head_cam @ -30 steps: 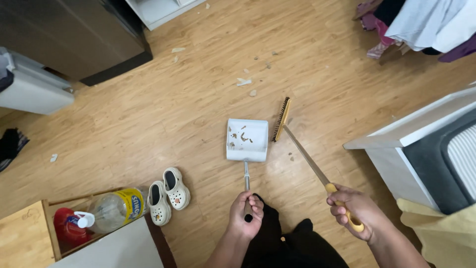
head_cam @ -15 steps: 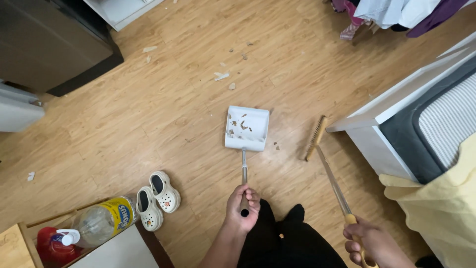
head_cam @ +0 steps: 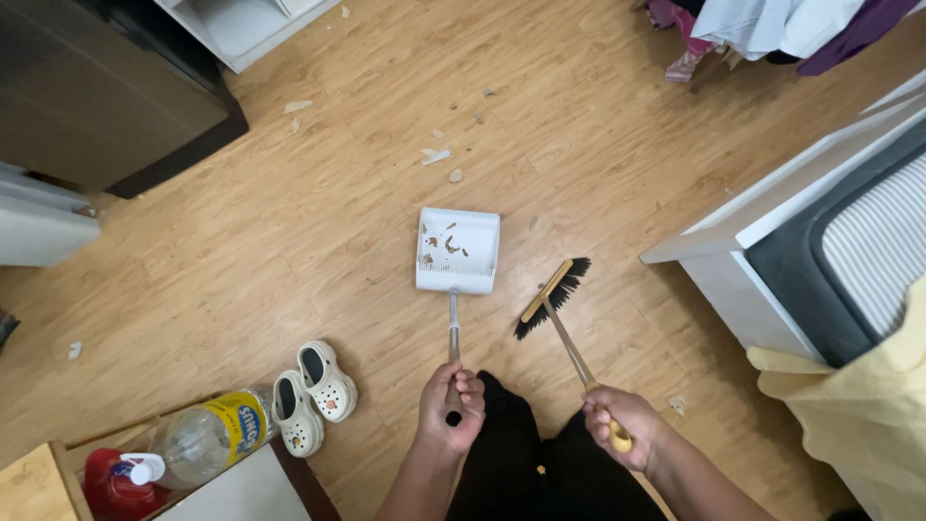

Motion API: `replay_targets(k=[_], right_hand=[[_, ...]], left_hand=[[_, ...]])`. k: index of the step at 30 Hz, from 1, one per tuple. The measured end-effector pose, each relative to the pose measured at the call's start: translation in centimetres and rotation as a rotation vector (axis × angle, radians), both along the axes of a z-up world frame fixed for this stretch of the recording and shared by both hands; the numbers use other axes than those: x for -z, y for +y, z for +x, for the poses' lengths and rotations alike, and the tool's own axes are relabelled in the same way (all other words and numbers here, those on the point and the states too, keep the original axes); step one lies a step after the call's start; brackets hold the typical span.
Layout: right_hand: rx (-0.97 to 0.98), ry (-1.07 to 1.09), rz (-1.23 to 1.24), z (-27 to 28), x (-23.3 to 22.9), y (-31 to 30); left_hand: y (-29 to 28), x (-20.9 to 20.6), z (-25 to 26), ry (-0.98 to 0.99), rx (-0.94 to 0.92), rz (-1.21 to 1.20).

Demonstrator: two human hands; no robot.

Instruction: Sweeping debris from a wooden floor into a dustpan using a broom.

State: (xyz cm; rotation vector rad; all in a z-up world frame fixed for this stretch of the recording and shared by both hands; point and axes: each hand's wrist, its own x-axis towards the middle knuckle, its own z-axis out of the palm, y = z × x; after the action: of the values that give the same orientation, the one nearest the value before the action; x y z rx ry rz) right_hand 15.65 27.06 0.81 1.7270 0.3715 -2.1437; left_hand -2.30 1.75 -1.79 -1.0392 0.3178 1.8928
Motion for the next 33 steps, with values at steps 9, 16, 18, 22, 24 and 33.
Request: replay_targets(k=[9,16,18,22,24,33], right_hand=[[0.024,0.003,0.007,-4.6,-0.6,2.7],[-0.016,0.24,0.042,-6.6,4.5,5.7],[-0.058,0.268,0.099,-8.9,3.6,5.5],[-0.088,0.33,0.145,-11.5,1.4,6.5],[-0.095,0.333,0.185,-11.0,-0.8,6.6],[-0.006,0.229,0.276,-0.6,-7.9,6.3]], left_hand=[[-2.3,1.0,-0.9,-0.017,-0.032,-0.009],[-2.6,0.7,-0.9,-0.041,-0.041,-0.011],[-2.8,1.3,-0.4,-0.036,-0.043,-0.009],[-2.9,1.6,0.6,-0.051,-0.012,0.009],[-2.1,1.0,1.1,-0.056,-0.002,-0.006],[0.9,0.6,4.9,-0.063,0.074,-0.012]])
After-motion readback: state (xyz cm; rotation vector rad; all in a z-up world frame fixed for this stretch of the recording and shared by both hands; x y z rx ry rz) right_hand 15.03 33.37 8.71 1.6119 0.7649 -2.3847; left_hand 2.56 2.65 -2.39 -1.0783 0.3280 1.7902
